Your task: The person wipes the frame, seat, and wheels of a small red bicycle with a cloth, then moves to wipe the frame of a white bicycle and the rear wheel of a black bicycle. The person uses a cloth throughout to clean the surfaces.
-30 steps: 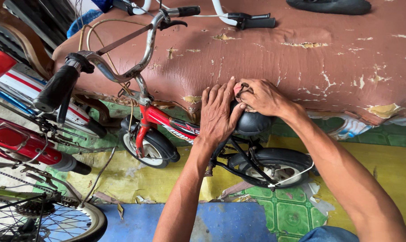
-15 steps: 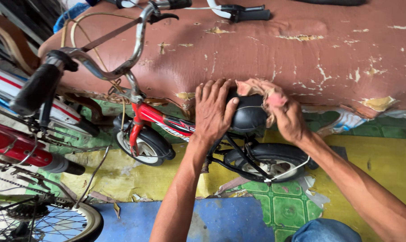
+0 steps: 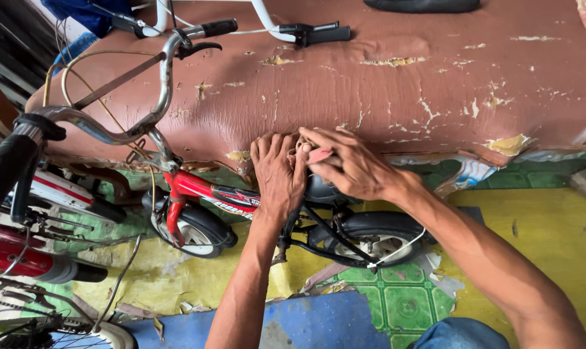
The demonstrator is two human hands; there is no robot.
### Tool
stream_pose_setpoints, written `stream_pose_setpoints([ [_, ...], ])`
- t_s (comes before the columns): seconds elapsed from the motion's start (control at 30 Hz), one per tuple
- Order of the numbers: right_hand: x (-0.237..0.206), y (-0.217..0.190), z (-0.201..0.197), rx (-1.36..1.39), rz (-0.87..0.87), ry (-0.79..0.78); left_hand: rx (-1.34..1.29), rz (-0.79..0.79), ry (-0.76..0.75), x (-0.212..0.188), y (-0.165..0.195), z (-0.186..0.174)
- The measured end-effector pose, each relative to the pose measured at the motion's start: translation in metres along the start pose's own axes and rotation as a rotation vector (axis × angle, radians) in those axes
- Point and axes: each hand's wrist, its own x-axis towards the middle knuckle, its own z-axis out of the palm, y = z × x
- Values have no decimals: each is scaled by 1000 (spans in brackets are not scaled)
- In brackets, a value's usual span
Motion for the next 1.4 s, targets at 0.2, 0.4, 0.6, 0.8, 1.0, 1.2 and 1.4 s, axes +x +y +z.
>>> stream_pose_setpoints([
  [0.2,6,4,11,-134,-78,81,119,-42,-111,4,-8,3],
  [0.4,13,-1,2,-63,-134,166,120,-9,-116,17,-4,-5],
  [0.6,28,-24,-18,-64,27,140,152,-91,-286,36,11,-20],
  [0.8,36,-54,-38,-66,148,315,158,-334,-585,69,31,-45],
  [1.0,23,-79,-95,740,1170,475,101,-407,-605,95,77,-92],
  [1.2,-50,-119,-197,1254,1165,781,13,-506,-761,106,161,-117],
  [1.4,-114,-168,-316,1700,1420,739,-91,-582,-872,143,250,-134],
])
